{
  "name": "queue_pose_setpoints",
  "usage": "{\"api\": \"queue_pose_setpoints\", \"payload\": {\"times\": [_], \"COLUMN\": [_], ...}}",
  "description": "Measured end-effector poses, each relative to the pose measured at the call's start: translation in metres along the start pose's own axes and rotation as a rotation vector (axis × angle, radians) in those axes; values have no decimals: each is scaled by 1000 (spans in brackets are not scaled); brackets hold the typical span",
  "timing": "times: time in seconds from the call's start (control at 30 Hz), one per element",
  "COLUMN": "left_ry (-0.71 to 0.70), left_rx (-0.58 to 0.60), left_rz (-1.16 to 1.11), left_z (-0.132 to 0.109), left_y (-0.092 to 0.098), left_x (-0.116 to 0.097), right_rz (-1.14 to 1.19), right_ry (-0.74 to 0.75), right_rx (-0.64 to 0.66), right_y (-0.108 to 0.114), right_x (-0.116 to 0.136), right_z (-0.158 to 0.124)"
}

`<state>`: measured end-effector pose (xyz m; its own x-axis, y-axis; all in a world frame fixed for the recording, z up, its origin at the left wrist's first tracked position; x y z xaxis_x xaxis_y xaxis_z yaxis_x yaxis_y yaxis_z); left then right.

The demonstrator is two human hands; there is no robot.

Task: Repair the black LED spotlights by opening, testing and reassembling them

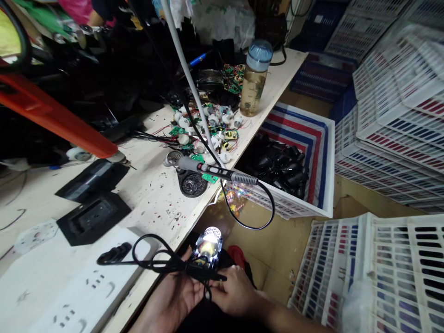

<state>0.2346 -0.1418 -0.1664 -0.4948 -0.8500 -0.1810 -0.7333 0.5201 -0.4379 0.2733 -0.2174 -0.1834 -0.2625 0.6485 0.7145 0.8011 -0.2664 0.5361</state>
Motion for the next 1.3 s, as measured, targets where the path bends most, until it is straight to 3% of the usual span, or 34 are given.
{"api": "queue_pose_setpoints", "payload": {"times": [0.97,1.3], "left_ry": [-15,-21], "left_rx": [9,-37], "left_rz": [-32,-49], "left_z": [1,-2], "left_y": [0,1], "left_x": [-1,-2], "right_rz": [15,39], "right_ry": [5,-1], "right_rx": [-50,-41], "right_y": [-3,0], "right_x": [-7,-6], "right_z": [1,1]}}
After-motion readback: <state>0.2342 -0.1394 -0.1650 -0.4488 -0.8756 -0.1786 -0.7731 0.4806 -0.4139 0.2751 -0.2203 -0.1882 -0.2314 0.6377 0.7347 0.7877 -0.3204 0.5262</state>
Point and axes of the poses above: each hand's wrist, its own z-axis towards the middle knuckle, its own y-axis out of the back of the hand, x = y × z, the point moved 9 cm from there along z, towards the middle knuckle, and after that the axes turned 2 degrees about -y, right-handed, at the moved point
